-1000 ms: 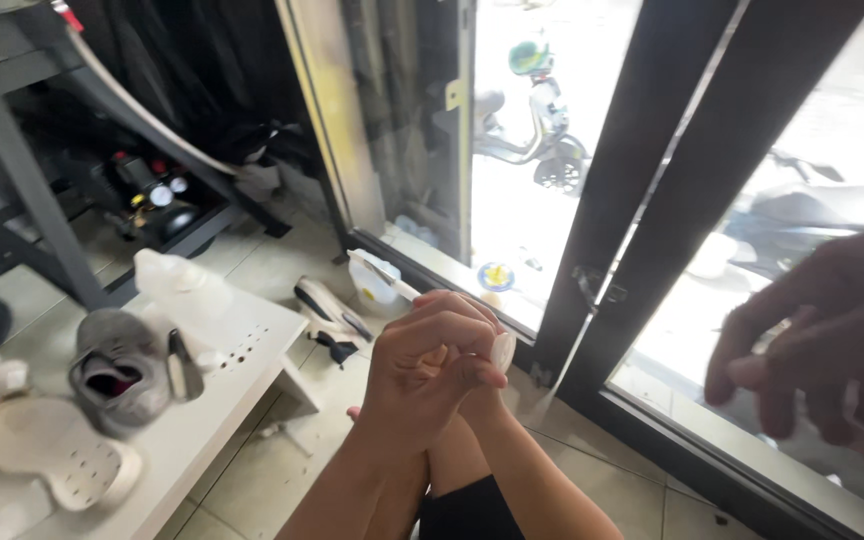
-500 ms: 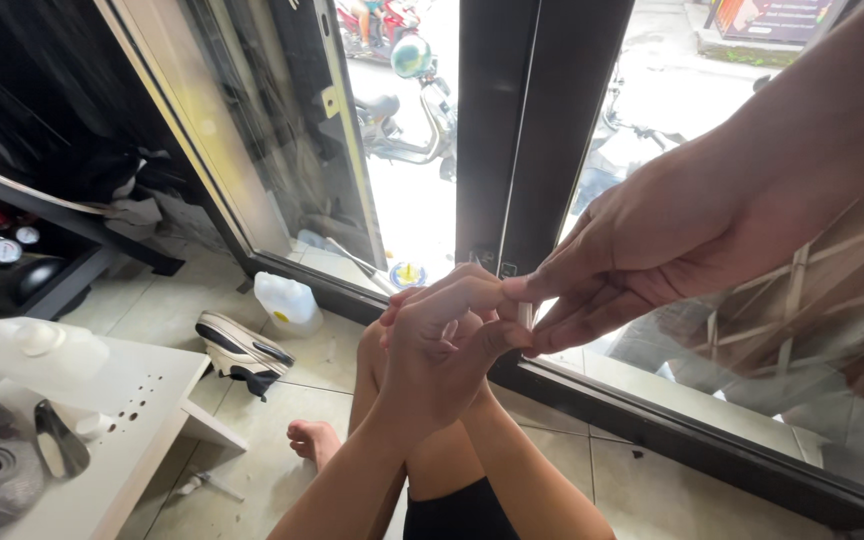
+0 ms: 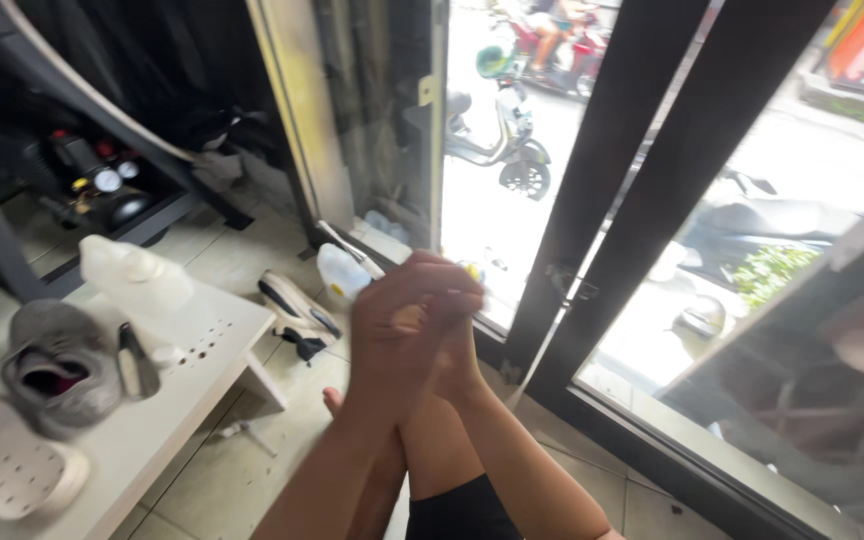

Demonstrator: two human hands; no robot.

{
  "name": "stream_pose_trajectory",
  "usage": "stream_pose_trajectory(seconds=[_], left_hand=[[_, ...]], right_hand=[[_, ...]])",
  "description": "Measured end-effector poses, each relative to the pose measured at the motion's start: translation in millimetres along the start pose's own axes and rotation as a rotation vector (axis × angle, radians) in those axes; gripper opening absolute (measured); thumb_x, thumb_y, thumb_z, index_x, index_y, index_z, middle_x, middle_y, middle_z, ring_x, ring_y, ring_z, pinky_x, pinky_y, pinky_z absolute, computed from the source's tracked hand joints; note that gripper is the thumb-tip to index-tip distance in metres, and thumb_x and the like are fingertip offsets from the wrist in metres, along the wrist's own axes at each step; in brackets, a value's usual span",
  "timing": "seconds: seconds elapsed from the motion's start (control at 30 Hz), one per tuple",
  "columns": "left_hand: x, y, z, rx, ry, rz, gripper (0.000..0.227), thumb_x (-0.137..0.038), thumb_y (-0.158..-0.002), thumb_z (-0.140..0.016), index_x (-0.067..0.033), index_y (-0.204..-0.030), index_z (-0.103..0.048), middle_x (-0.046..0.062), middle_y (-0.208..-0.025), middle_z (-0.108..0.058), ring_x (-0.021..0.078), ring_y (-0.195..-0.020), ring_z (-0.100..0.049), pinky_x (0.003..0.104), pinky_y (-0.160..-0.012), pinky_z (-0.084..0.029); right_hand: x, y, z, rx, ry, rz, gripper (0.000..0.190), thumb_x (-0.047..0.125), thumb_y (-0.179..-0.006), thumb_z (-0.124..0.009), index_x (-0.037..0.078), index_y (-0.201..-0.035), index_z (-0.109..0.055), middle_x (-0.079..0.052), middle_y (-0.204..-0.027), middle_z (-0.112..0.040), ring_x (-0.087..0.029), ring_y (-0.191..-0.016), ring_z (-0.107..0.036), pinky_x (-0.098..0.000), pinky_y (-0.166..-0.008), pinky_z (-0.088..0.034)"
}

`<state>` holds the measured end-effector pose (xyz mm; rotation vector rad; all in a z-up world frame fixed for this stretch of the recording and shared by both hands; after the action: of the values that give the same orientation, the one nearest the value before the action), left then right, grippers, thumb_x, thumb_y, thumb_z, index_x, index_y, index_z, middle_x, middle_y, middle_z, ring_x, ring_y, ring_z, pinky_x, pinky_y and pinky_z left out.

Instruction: The person sits on the floor and uses a syringe to apply liquid to the insole of a grey sneaker. They then use a small brush to scrub the insole and the interior of the shoe. The person also handles a white plastic container and a sponge during the process.

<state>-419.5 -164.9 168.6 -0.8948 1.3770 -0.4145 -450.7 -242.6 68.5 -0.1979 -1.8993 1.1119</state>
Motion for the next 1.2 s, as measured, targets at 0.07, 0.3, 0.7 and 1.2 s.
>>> stream_pose_trajectory(seconds=[0.07,0.3,0.7,1.2], left_hand=[[17,5,45,-0.14,0.069,-0.02,0.004,-0.005,-0.083,-0.067,-0.002,-0.08,-0.067,0.006,-0.069,-0.061,0.0104,-0.066,-0.059,0.025,-0.067,-0.049],[26,63,229,-0.549,-0.536,0.021,0.012,-0.012,-0.088,-0.068,-0.0011,-0.083,-0.066,0.007,-0.072,-0.062,0.0105,-0.065,-0.057,0.025,-0.069,-0.05],[9,148,427,-0.82,-1.179,0.242,0.007,-0.014,-0.091,-0.061,-0.0125,-0.091,-0.069,0.003,-0.081,-0.069,0.0186,-0.076,-0.066,0.028,-0.066,-0.052],[90,159,502,-0.683,-1.649,0.577,0.055,0.002,-0.074,-0.061,-0.0153,-0.124,-0.046,0.011,-0.119,-0.048,0.033,-0.112,-0.051,0.047,-0.093,-0.042]], right_hand=[[-2,-6,-20,-0.051,0.079,0.124,0.036,0.035,-0.087,-0.062,0.0,-0.078,-0.066,-0.014,-0.081,-0.068,-0.018,-0.066,-0.063,-0.032,-0.06,-0.051],[-73,-9,-108,0.015,-0.354,-0.201,0.015,-0.003,-0.086,-0.058,-0.009,-0.098,-0.064,-0.019,-0.068,-0.064,-0.018,-0.051,-0.061,-0.031,-0.05,-0.053],[-120,-53,-298,0.629,-0.319,-0.116,0.016,0.006,-0.092,-0.056,-0.006,-0.098,-0.066,-0.02,-0.092,-0.062,-0.024,-0.075,-0.066,-0.0356,-0.068,-0.056],[-245,-31,-442,0.805,-0.167,-0.148,0.008,-0.008,-0.095,-0.042,-0.003,-0.101,-0.043,-0.021,-0.087,-0.062,-0.031,-0.075,-0.066,-0.0427,-0.066,-0.058]])
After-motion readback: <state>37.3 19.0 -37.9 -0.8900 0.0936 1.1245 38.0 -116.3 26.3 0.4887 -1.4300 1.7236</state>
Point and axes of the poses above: each hand's wrist, its own y-axis away from the middle knuckle, its own z-axis out of the back of the hand, x = y × z, the point moved 2 cm from there along -y, towards the middle knuckle
